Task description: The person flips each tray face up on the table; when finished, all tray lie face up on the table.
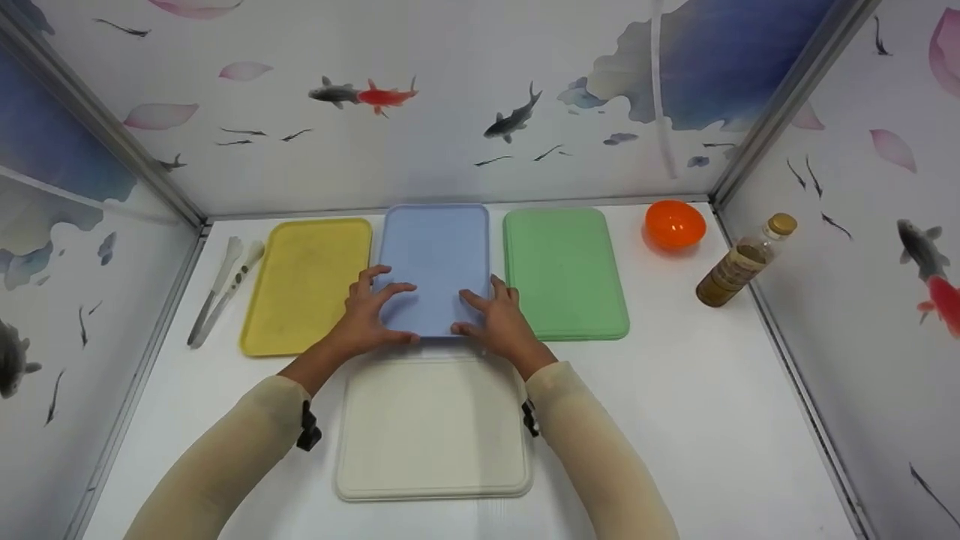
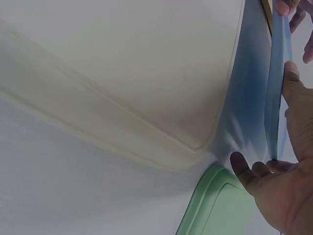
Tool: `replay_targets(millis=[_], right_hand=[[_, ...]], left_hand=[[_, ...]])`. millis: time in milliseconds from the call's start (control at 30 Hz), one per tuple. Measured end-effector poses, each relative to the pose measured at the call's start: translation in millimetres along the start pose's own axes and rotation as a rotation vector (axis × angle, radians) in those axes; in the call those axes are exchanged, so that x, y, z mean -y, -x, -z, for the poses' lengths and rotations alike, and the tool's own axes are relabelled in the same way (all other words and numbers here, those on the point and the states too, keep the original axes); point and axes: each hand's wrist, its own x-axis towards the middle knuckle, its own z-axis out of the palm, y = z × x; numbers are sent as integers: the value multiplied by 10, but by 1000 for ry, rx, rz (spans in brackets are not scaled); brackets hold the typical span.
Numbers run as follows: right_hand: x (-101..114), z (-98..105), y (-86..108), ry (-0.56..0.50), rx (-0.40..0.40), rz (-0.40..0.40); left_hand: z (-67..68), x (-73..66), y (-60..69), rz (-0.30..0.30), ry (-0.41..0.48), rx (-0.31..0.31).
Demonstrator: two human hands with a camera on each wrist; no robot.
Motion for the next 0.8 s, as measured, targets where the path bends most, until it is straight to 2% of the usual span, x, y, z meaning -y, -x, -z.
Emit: replay_targets(millis=[233,567,800], right_hand=[[-14,-16,-22,42,40,-29],[-32,-90,-60,79,70,-71],[-7,-124,-76,126,77,-68]], left_hand=[[-21,2,-11,-13,-45,10],[-82,-42,-24,13,-141,61],[-121,-46,-46,13,-219,91]])
